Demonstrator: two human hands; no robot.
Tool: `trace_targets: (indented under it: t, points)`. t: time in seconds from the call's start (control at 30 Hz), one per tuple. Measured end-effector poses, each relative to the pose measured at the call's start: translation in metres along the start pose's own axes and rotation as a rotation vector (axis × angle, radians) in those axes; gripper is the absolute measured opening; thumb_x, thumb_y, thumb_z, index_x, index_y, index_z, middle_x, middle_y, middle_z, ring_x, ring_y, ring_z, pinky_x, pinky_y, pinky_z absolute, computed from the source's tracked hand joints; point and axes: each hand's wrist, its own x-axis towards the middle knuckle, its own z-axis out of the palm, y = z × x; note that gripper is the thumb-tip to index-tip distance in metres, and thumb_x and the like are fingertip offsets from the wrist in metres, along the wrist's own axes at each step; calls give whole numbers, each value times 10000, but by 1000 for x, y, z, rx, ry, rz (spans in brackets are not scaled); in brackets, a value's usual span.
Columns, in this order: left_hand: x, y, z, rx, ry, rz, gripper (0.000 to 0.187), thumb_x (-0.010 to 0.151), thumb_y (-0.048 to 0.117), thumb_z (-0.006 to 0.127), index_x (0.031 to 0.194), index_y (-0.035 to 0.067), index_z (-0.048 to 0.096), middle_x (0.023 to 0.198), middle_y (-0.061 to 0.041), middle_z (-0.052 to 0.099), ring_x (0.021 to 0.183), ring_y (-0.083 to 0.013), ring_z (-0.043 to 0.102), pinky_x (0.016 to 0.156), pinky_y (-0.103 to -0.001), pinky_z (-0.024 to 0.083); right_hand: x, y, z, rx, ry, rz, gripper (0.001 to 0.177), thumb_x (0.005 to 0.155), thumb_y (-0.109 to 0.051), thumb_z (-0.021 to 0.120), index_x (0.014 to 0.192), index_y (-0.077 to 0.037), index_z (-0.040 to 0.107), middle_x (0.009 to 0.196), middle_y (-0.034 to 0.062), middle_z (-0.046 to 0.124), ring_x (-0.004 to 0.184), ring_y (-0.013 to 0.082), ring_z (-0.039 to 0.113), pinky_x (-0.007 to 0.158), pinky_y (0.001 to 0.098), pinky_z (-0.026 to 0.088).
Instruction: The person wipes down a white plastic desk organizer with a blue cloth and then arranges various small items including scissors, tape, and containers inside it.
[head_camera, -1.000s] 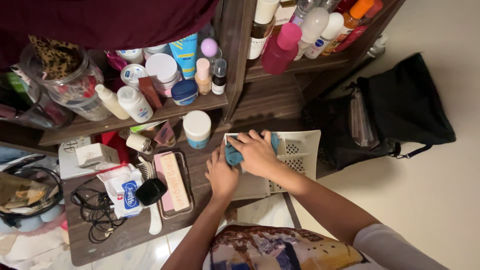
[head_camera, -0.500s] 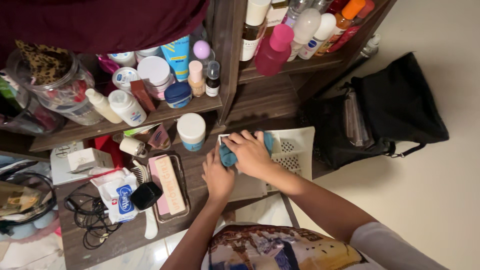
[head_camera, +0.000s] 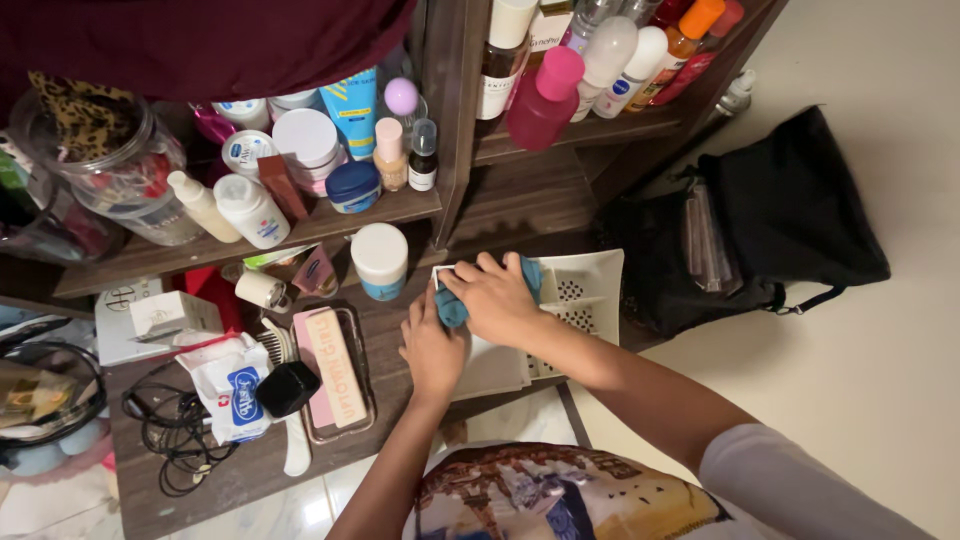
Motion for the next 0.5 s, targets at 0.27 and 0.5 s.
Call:
trace_targets:
  t: [0.27,0.5]
  points:
    - [-4,5,-1,15,-12,-54,752,828,130,649,1540,226,425,1491,-56,473,1312,-415,453,998,-729,345,-4,6,-6,42,33,7,602,630,-194,797,1219,-122,698,1065,49,649,1029,286,558,809,500,351]
    - [0,-9,10,3,43,10,575,883,145,634,1444,127,507,1505,-98,492,1327,-407,479,1001,-685,383,-4,-5,14,86,201,35,560,601,-176,787,1150,-86,720,1098,39,655,1044,270,579,863,448,394]
